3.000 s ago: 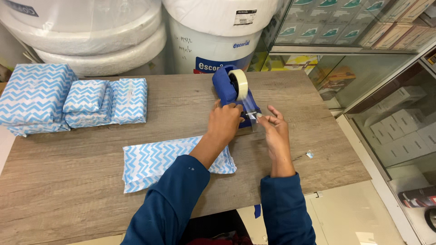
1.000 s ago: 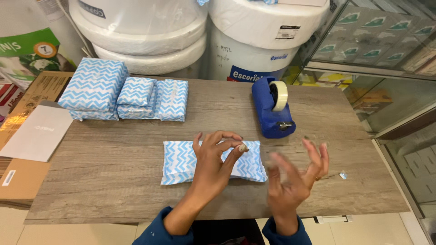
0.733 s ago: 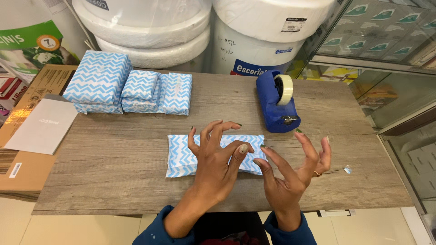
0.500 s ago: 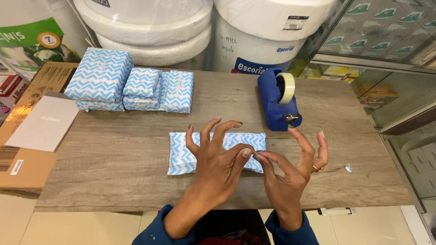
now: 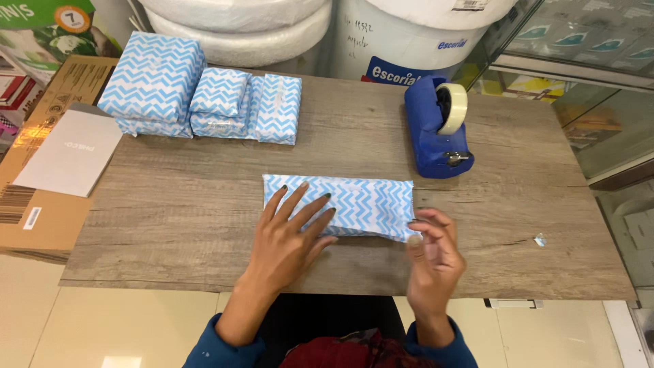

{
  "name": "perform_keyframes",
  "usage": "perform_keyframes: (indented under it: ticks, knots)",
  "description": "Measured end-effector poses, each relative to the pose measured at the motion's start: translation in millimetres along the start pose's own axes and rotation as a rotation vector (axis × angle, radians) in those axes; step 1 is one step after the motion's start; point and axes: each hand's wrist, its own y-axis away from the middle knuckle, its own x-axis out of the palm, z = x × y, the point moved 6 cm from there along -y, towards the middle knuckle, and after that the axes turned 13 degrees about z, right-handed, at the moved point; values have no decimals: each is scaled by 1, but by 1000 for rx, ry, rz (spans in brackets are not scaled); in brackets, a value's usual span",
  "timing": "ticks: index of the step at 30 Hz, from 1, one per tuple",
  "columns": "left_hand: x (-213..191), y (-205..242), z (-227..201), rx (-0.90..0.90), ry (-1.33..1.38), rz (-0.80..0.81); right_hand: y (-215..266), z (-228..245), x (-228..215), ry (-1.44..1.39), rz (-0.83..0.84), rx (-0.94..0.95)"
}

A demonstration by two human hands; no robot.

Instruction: The person wraps small items in blue and white chevron-patterned paper and secures them with clear tape. They fold the paper around each item, apply tape to seal the edges, and place the finished packages on the table.

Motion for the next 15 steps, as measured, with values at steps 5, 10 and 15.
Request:
perform_keyframes:
  ticks: [5, 10, 15]
  knots:
    - [31, 21, 8, 10, 10, -30, -3, 7, 31, 297, 226, -115]
    - [17, 22, 4, -19, 44, -135, -16, -7, 39, 643, 341, -375]
    - [20, 36, 15, -60, 164, -209, -16, -30, 27, 648, 325, -263]
